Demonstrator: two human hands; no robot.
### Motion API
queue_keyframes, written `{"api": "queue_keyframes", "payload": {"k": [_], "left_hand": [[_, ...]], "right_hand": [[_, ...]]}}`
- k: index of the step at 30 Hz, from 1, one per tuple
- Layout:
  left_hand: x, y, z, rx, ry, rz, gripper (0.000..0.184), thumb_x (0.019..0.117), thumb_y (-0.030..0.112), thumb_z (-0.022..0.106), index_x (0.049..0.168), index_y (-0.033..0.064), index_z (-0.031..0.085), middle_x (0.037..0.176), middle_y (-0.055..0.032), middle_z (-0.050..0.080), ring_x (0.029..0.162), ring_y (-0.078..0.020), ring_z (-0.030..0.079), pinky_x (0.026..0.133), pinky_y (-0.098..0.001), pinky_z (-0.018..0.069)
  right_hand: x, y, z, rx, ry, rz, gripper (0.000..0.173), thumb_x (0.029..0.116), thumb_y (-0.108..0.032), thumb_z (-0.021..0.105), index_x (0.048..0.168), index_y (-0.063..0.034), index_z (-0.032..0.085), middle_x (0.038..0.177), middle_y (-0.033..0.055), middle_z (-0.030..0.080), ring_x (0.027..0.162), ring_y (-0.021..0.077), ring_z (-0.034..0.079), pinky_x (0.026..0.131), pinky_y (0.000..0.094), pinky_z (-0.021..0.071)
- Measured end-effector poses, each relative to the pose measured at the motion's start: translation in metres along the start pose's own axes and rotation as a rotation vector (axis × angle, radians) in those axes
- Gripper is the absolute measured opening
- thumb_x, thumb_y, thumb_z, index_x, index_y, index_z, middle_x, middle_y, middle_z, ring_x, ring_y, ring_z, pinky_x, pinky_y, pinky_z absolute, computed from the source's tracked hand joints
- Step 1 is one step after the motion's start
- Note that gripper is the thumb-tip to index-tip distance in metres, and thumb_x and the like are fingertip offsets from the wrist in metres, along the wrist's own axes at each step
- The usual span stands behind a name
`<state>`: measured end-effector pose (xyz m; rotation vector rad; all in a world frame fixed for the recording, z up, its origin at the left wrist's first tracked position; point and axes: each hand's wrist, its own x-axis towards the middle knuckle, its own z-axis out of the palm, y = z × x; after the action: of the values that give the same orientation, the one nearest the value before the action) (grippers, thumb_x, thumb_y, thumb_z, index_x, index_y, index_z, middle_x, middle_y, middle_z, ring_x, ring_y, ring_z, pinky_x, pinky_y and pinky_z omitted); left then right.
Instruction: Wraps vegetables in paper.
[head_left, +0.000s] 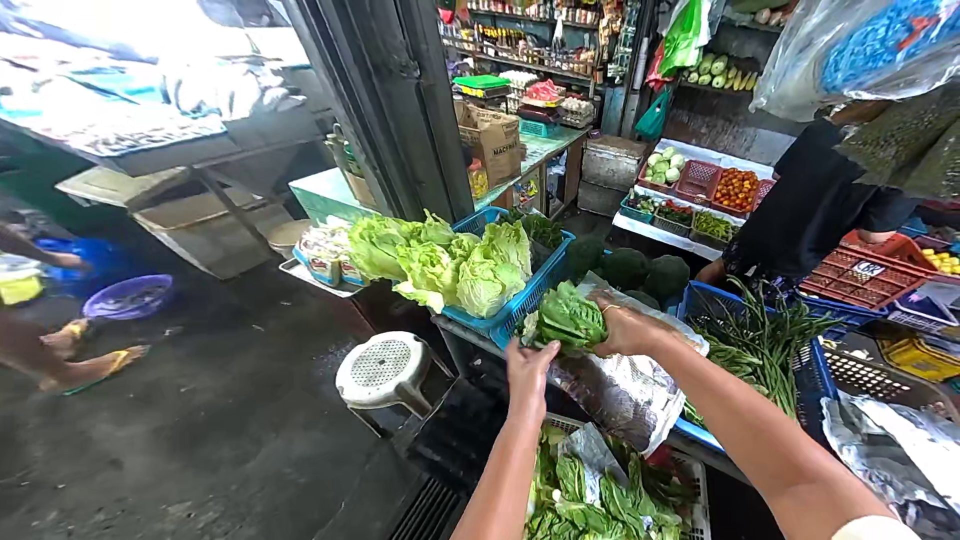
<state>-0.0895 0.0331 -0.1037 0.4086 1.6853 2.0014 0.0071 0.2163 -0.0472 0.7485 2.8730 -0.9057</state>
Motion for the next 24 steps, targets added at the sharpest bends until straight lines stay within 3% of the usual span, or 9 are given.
{"api": "queue_keyframes", "payload": {"k": [2,3,5,6,9,14,17,20,24], "left_hand": [[-0.001,0.001,-0.008,0.304,0.079,0.301,0.096,0.0839,0.022,0.079,0.156,-0.0055,0.023,0.153,-0.0282,0.041,0.139,-0.0338,0.045,0.111,-0.0469,0.042],[-0.001,0.003,-0.007,0.484,0.042,0.466,0.093,0.0819,0.024,0.08,0.153,-0.0086,0.03,0.156,-0.0298,0.037,0.145,-0.0388,0.038,0.116,-0.0526,0.0364],[-0.005,0.013,0.006,0.865,-0.171,0.71,0.08,0.08,0.025,0.085,0.147,-0.002,0.05,0.16,-0.0266,0.036,0.151,-0.0447,0.028,0.121,-0.0639,0.0241],[-0.005,0.016,0.015,1.037,-0.317,0.783,0.079,0.0808,0.026,0.085,0.15,0.0051,0.051,0.162,-0.0209,0.035,0.153,-0.0439,0.023,0.121,-0.0672,0.0185],[0.012,0.006,0.035,1.349,-0.619,0.906,0.094,0.0861,0.025,0.079,0.162,0.0054,0.027,0.169,-0.0136,0.024,0.158,-0.0347,0.014,0.12,-0.0695,0.0091],[0.047,-0.013,0.038,1.386,-0.681,0.852,0.09,0.0936,0.021,0.069,0.162,-0.0023,0.015,0.165,-0.0241,0.027,0.15,-0.0387,0.035,0.119,-0.0653,0.0214],[0.045,-0.009,0.044,1.454,-0.685,0.843,0.075,0.0995,0.021,0.059,0.161,-0.002,0.021,0.162,-0.0236,0.035,0.147,-0.0393,0.039,0.115,-0.0629,0.0284],[0.045,-0.003,0.052,1.485,-0.727,0.787,0.076,0.0955,0.029,0.069,0.157,0.001,0.034,0.156,-0.0226,0.044,0.144,-0.0402,0.042,0.114,-0.0649,0.0299],[0.047,0.002,0.06,1.515,-0.746,0.771,0.076,0.0909,0.033,0.076,0.153,0.0025,0.043,0.145,-0.0233,0.054,0.137,-0.0421,0.049,0.112,-0.0682,0.0299]], "right_hand": [[0.005,-0.005,0.006,-0.165,-0.083,0.01,0.096,0.0751,-0.022,0.086,0.156,-0.0143,0.036,0.131,0.0219,0.063,0.123,0.0404,0.061,0.103,0.0639,0.0468],[0.008,-0.006,0.009,-0.21,-0.117,0.002,0.096,0.0759,-0.021,0.086,0.157,-0.0142,0.035,0.132,0.0228,0.063,0.123,0.042,0.06,0.103,0.0654,0.0462],[0.013,-0.007,0.008,-0.263,-0.173,-0.017,0.093,0.078,-0.021,0.085,0.156,-0.0101,0.035,0.133,0.025,0.061,0.125,0.0438,0.059,0.103,0.0666,0.0448],[0.015,-0.007,0.006,-0.285,-0.203,-0.031,0.086,0.0802,-0.021,0.084,0.153,-0.0054,0.04,0.135,0.0262,0.06,0.127,0.0441,0.057,0.105,0.0666,0.0433],[0.02,-0.003,0.004,-0.351,-0.278,-0.081,0.064,0.0867,-0.028,0.08,0.139,0.0022,0.057,0.136,0.0269,0.06,0.13,0.0427,0.056,0.108,0.0652,0.0398],[0.03,0.007,0.006,-0.302,-0.309,-0.082,0.069,0.0791,-0.027,0.087,0.136,0.0004,0.059,0.131,0.0242,0.064,0.124,0.0409,0.06,0.104,0.0679,0.0429],[0.023,0.011,0.001,-0.251,-0.24,0.008,0.077,0.0769,-0.036,0.088,0.134,0.0053,0.058,0.13,0.0271,0.062,0.124,0.0422,0.058,0.105,0.0662,0.0423],[0.005,0.028,-0.011,-0.01,-0.067,0.11,0.096,0.0761,-0.04,0.089,0.149,0.0028,0.043,0.14,0.0278,0.055,0.131,0.0412,0.053,0.112,0.0611,0.0396],[-0.05,0.055,-0.043,0.233,0.165,0.128,0.076,0.0876,-0.034,0.083,0.148,-0.0031,0.048,0.132,0.0225,0.063,0.12,0.0355,0.062,0.106,0.0556,0.0481]]}}
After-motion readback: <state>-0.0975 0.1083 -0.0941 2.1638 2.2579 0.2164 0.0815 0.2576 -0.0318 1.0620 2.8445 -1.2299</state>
